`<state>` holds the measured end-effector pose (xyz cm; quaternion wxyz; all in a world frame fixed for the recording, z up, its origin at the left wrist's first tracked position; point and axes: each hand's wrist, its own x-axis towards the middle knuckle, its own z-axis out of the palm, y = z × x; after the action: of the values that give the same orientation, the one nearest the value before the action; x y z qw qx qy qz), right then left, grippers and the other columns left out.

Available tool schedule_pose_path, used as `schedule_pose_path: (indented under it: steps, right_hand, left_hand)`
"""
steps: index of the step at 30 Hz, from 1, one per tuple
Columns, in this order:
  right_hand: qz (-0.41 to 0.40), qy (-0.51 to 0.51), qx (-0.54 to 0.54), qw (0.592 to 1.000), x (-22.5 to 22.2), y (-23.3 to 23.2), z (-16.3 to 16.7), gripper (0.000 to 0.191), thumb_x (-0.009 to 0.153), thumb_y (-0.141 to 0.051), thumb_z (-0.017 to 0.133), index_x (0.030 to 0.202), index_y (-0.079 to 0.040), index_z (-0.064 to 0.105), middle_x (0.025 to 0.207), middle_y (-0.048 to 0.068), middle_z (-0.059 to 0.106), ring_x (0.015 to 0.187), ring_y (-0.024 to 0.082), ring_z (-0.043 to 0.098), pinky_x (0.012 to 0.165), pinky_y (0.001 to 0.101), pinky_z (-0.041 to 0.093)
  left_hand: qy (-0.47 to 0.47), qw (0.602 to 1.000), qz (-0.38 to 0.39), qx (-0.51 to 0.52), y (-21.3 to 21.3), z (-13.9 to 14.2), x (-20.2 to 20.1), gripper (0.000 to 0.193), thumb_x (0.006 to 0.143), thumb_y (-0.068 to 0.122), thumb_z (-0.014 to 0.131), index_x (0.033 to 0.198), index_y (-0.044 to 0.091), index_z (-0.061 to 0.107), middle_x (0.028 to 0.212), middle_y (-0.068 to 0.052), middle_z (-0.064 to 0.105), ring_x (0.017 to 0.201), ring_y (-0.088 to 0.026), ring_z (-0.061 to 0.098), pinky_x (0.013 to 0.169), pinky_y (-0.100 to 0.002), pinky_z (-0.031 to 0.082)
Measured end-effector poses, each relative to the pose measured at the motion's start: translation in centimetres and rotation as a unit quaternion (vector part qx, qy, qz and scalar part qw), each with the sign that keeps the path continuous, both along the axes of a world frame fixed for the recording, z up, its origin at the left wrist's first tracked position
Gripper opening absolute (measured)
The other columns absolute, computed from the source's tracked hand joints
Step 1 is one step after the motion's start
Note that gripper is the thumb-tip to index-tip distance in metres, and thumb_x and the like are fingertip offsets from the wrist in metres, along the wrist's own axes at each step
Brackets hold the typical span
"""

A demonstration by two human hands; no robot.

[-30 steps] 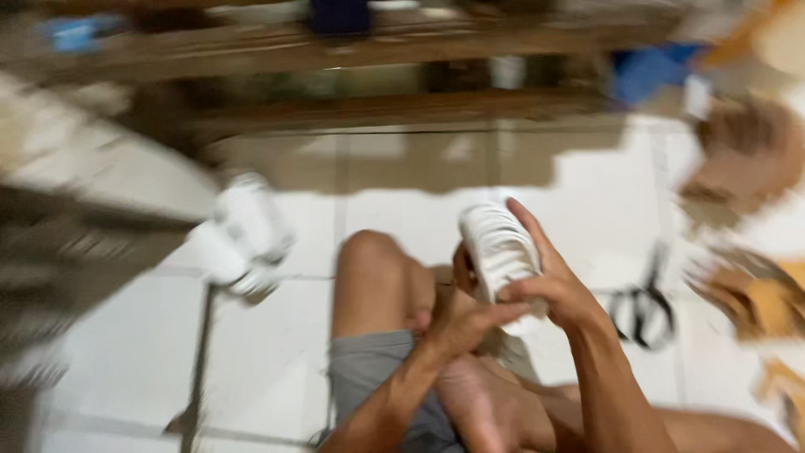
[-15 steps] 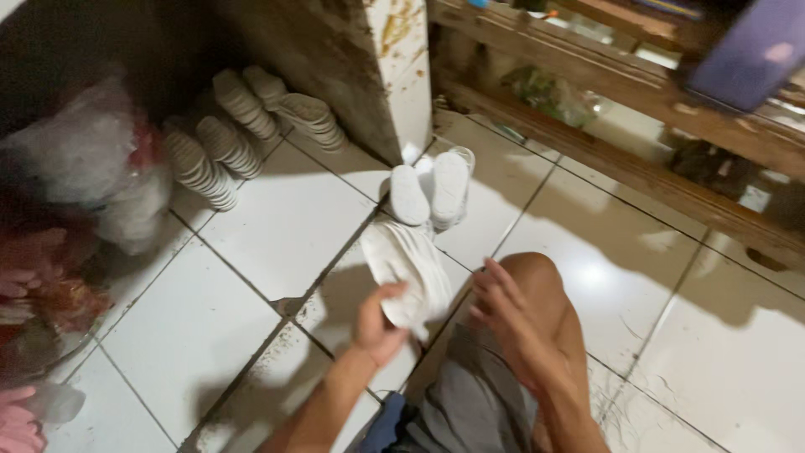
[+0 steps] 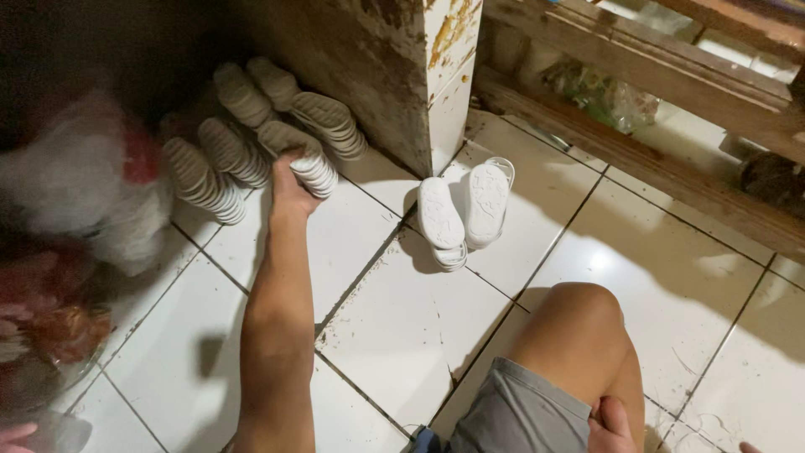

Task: The person sits on the workshop floor and uses scissors to trim excess flash off white foam shoe soles, rotating each sole to cut along its edges, then sets the finished sole aside and picks up the next one from the pile.

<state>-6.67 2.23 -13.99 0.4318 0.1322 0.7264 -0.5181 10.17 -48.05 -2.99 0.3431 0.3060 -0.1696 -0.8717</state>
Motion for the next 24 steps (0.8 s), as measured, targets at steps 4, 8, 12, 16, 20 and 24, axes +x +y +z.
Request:
schedule_pose_path:
  steps: [4,8,12,16,20,24]
  right_hand:
    - [0.023,-0.002,0.033,0.999,0.4,-0.8,-0.1,0.055,0.1,-0.029,0.057,0.134,0.014,0.05,0.126,0.031,0.061,0.113,0.037,0.064,0.095,0.041,0.052]
    - [0.03,0.003,0.051,0.998,0.0,-0.9,0.0,0.053,0.099,-0.028,0.06,0.131,0.014,0.053,0.122,0.03,0.062,0.109,0.036,0.065,0.093,0.0409,0.053]
    - [0.045,0.004,0.062,0.997,0.0,-0.6,-0.6,0.051,0.098,-0.027,0.063,0.127,0.013,0.055,0.118,0.029,0.063,0.105,0.036,0.066,0.092,0.0407,0.053]
    - [0.053,0.004,0.071,0.996,-0.3,0.1,-1.1,0.049,0.096,-0.026,0.066,0.124,0.013,0.058,0.114,0.028,0.064,0.101,0.036,0.067,0.09,0.0406,0.054]
    - [0.069,0.006,0.082,0.994,0.1,0.2,-1.5,0.047,0.095,-0.026,0.069,0.12,0.012,0.06,0.11,0.028,0.065,0.097,0.035,0.068,0.089,0.0404,0.055]
    - [0.094,0.042,0.104,0.989,-1.3,2.4,-0.9,0.045,0.094,-0.025,0.072,0.117,0.012,0.063,0.106,0.027,0.066,0.093,0.035,0.069,0.087,0.0403,0.056]
  left_hand:
    - [-0.048,0.995,0.056,0.067,-1.1,-0.6,-1.4,0.018,0.084,0.021,0.069,0.098,0.01,0.068,0.09,-0.005,0.071,0.079,-0.024,0.069,0.077,-0.04,0.062]
    - [-0.093,0.994,0.039,0.033,-1.0,-0.4,-1.2,0.033,0.082,0.025,0.07,0.112,0.012,0.068,0.108,-0.007,0.07,0.097,-0.027,0.068,0.086,-0.048,0.059]
    - [-0.251,0.964,0.077,0.044,-0.6,-0.3,-1.0,0.043,0.083,0.033,0.068,0.121,0.014,0.066,0.122,-0.01,0.066,0.11,-0.029,0.063,0.092,-0.053,0.053]
    - [-0.176,0.98,0.09,0.03,-1.0,-0.6,-2.0,0.043,0.078,0.025,0.07,0.12,0.015,0.067,0.124,-0.009,0.067,0.113,-0.028,0.065,0.096,-0.051,0.057]
    - [-0.175,0.978,0.111,0.013,-1.4,-1.0,-2.8,0.055,0.081,0.037,0.073,0.13,0.013,0.063,0.131,-0.007,0.067,0.12,-0.026,0.064,0.102,-0.048,0.056]
    - [-0.205,0.967,0.151,-0.023,-0.5,-0.9,-3.3,0.068,0.086,0.052,0.065,0.142,0.016,0.052,0.14,-0.002,0.059,0.127,-0.023,0.053,0.105,-0.047,0.046]
